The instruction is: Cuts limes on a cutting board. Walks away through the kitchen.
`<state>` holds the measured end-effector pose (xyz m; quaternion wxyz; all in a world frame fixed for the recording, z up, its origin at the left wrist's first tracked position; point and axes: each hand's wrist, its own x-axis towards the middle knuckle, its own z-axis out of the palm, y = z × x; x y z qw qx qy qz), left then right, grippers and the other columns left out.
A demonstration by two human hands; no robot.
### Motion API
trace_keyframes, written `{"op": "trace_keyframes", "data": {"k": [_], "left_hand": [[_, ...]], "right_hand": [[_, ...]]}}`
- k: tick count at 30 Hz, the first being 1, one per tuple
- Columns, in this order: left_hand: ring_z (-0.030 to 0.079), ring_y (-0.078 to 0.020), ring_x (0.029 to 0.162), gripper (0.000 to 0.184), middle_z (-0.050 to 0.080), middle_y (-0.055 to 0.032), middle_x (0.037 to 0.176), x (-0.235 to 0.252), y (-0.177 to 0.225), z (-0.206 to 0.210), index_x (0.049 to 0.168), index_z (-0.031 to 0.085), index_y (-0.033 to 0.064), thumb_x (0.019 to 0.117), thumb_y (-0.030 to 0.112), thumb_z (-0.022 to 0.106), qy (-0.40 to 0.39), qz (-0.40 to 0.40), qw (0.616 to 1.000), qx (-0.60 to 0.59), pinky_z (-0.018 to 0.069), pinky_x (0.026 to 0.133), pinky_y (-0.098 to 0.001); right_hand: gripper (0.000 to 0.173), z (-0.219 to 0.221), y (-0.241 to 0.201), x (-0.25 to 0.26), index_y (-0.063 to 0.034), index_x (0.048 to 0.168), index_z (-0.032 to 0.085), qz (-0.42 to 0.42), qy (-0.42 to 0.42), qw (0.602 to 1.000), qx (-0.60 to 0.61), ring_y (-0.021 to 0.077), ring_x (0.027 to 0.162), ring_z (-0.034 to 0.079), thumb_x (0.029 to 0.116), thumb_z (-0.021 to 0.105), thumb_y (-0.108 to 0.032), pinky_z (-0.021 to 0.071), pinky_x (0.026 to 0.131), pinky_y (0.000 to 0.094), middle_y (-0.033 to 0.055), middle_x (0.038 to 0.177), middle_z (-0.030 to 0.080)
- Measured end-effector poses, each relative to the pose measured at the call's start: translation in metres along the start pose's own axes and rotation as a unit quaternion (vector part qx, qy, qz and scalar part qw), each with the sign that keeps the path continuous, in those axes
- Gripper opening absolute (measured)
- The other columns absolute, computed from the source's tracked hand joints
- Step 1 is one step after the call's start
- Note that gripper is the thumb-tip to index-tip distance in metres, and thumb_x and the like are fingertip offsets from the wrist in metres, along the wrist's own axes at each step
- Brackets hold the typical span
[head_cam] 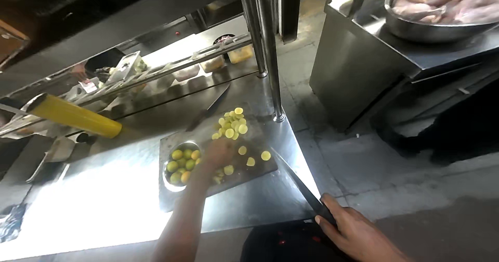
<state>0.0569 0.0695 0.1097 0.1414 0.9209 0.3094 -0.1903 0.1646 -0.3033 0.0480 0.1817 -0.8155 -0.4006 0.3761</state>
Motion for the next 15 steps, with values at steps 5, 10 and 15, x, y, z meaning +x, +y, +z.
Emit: {"op": "trace_keyframes", "data": {"k": [5, 10, 15], "left_hand": [[0.072, -0.0247, 0.093, 0.024, 0.075, -0.0072, 0.097, 0.005, -0.007, 0.018, 0.105, 0.076, 0.0141, 0.0992, 0.032, 0.062, 0.049, -0.022, 0.997, -0.054, 0.0574, 0.086, -0.0531], [0.072, -0.0163, 0.092, 0.024, 0.075, -0.0010, 0.101, 0.019, -0.006, 0.030, 0.111, 0.074, 0.0171, 0.0958, 0.035, 0.069, 0.046, -0.011, 0.993, -0.112, 0.0589, 0.086, -0.0460], [0.071, -0.0182, 0.087, 0.019, 0.075, -0.0032, 0.094, 0.023, 0.000, 0.024, 0.105, 0.076, 0.0153, 0.0955, 0.031, 0.069, 0.027, 0.001, 0.994, -0.108, 0.0586, 0.082, -0.0468]], "right_hand": [[0.044, 0.003, 0.000, 0.003, -0.0098, 0.122, 0.055, -0.011, 0.007, 1.000, -0.003, 0.0361, 0.073, 0.069, 0.0987, 0.055, -0.047, 0.0552, 0.065, 0.0556, 0.0138, 0.077, 0.065], [0.043, 0.002, 0.000, 0.003, -0.0111, 0.122, 0.054, -0.006, -0.002, 1.000, -0.001, 0.0354, 0.074, 0.069, 0.0986, 0.055, -0.047, 0.0555, 0.065, 0.0549, 0.0130, 0.078, 0.066], [0.043, 0.004, 0.002, 0.001, -0.0095, 0.122, 0.055, -0.001, 0.007, 1.000, 0.005, 0.0368, 0.074, 0.069, 0.0981, 0.056, -0.045, 0.0550, 0.065, 0.0563, 0.0143, 0.078, 0.066]]}}
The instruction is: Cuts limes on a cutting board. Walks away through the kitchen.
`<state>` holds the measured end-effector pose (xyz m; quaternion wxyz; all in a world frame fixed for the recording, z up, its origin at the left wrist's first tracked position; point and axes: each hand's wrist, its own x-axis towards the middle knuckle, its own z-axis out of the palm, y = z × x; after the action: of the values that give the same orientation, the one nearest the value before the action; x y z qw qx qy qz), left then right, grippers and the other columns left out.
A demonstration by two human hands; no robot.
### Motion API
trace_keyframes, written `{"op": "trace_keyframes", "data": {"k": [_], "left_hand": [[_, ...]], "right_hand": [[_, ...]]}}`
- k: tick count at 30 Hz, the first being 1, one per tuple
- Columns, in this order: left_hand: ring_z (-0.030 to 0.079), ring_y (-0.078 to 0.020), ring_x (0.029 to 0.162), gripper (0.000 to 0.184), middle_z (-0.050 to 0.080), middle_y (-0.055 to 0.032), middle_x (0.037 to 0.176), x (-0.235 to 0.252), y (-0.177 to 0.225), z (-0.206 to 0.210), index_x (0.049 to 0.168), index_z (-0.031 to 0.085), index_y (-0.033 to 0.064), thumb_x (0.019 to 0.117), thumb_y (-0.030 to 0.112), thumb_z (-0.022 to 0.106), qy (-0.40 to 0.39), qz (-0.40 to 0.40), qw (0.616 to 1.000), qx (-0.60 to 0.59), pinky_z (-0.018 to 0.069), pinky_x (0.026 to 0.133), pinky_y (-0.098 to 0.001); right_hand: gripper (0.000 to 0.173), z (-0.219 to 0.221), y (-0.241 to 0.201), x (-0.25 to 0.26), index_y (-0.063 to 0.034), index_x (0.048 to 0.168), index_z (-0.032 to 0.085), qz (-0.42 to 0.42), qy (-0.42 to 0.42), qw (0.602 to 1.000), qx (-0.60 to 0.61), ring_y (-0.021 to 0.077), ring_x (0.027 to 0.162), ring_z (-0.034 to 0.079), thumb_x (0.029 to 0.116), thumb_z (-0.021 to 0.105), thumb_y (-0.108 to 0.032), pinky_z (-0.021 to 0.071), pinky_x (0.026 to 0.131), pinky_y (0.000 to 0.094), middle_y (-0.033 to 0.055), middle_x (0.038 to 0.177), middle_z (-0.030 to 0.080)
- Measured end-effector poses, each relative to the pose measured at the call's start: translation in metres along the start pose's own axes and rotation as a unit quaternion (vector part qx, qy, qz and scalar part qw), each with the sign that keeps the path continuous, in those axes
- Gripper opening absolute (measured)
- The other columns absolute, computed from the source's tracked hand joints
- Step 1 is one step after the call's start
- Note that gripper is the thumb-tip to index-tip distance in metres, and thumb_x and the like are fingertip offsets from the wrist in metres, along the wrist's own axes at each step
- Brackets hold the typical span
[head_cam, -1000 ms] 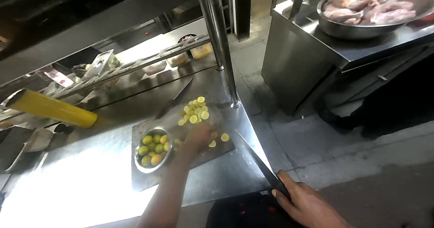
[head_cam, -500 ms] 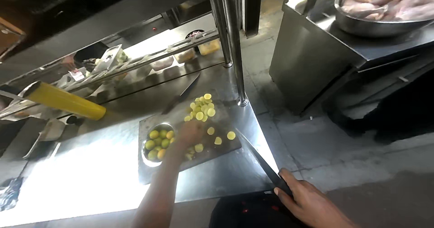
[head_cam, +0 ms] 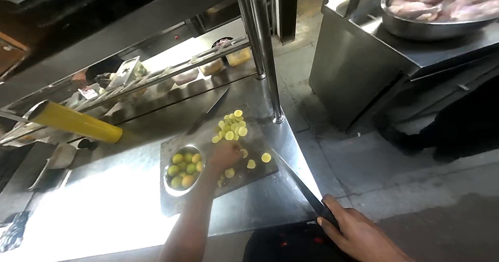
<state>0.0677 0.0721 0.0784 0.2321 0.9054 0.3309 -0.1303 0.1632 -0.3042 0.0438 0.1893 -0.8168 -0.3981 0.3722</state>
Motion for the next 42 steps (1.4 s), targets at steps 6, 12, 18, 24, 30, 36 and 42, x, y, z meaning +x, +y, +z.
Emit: {"op": "trace_keyframes", "data": {"k": [6, 12, 18, 24, 30, 36, 42], "left_hand": [[0.071, -0.0224, 0.087, 0.016, 0.075, -0.0054, 0.091, -0.001, 0.007, -0.003, 0.101, 0.077, 0.0146, 0.0959, 0.025, 0.066, 0.009, 0.017, 0.998, 0.056, 0.0574, 0.081, -0.0488], [0.072, -0.0172, 0.087, 0.017, 0.076, -0.0012, 0.092, -0.002, -0.001, -0.001, 0.101, 0.078, 0.0178, 0.0943, 0.031, 0.069, 0.012, 0.011, 1.000, 0.015, 0.0585, 0.082, -0.0471], [0.072, -0.0198, 0.087, 0.021, 0.075, -0.0020, 0.091, -0.002, 0.006, 0.001, 0.101, 0.078, 0.0177, 0.0926, 0.036, 0.068, 0.014, -0.001, 0.998, 0.056, 0.0583, 0.081, -0.0501], [0.072, -0.0244, 0.090, 0.023, 0.075, -0.0062, 0.091, -0.004, 0.016, 0.004, 0.101, 0.077, 0.0144, 0.0942, 0.032, 0.065, 0.021, -0.001, 0.994, 0.110, 0.0573, 0.083, -0.0507], [0.072, -0.0252, 0.093, 0.023, 0.075, -0.0064, 0.096, -0.011, 0.007, -0.006, 0.106, 0.077, 0.0159, 0.0976, 0.032, 0.063, 0.048, -0.042, 0.995, 0.076, 0.0576, 0.085, -0.0522], [0.070, -0.0336, 0.084, 0.026, 0.071, -0.0150, 0.086, -0.053, -0.010, -0.053, 0.096, 0.073, 0.0066, 0.1038, 0.024, 0.055, 0.137, -0.086, 0.985, 0.055, 0.0554, 0.078, -0.0586], [0.056, -0.0189, 0.056, 0.030, 0.057, -0.0018, 0.062, -0.094, -0.046, -0.071, 0.077, 0.065, 0.0127, 0.1015, 0.025, 0.054, 0.295, -0.029, 0.955, -0.033, 0.0474, 0.054, -0.0466]], "right_hand": [[0.043, 0.001, 0.001, -0.002, -0.0096, 0.122, 0.054, 0.003, 0.001, 1.000, 0.003, 0.0369, 0.074, 0.069, 0.0985, 0.056, -0.046, 0.0550, 0.065, 0.0557, 0.0141, 0.077, 0.065], [0.042, 0.003, 0.003, -0.001, -0.0110, 0.122, 0.054, -0.001, 0.004, 1.000, -0.002, 0.0357, 0.074, 0.070, 0.0983, 0.055, -0.046, 0.0550, 0.065, 0.0550, 0.0132, 0.076, 0.065], [0.042, 0.003, 0.004, 0.000, -0.0095, 0.121, 0.054, -0.008, 0.002, 1.000, 0.001, 0.0362, 0.073, 0.069, 0.0985, 0.055, -0.045, 0.0549, 0.065, 0.0558, 0.0137, 0.076, 0.065], [0.044, 0.002, 0.004, -0.004, -0.0090, 0.124, 0.054, 0.002, -0.001, 1.000, 0.001, 0.0375, 0.075, 0.069, 0.0986, 0.056, -0.045, 0.0549, 0.066, 0.0564, 0.0149, 0.077, 0.066], [0.044, 0.004, 0.006, -0.004, -0.0092, 0.124, 0.054, 0.001, 0.002, 1.000, 0.006, 0.0372, 0.075, 0.070, 0.0986, 0.056, -0.045, 0.0552, 0.067, 0.0561, 0.0151, 0.078, 0.066], [0.044, 0.006, 0.003, -0.001, -0.0098, 0.124, 0.054, -0.011, 0.003, 1.000, 0.002, 0.0365, 0.074, 0.069, 0.0982, 0.056, -0.045, 0.0553, 0.066, 0.0557, 0.0140, 0.077, 0.066], [0.044, 0.005, 0.000, 0.005, -0.0099, 0.123, 0.054, -0.019, -0.004, 1.000, 0.000, 0.0376, 0.075, 0.070, 0.0985, 0.056, -0.046, 0.0552, 0.067, 0.0570, 0.0149, 0.078, 0.066]]}}
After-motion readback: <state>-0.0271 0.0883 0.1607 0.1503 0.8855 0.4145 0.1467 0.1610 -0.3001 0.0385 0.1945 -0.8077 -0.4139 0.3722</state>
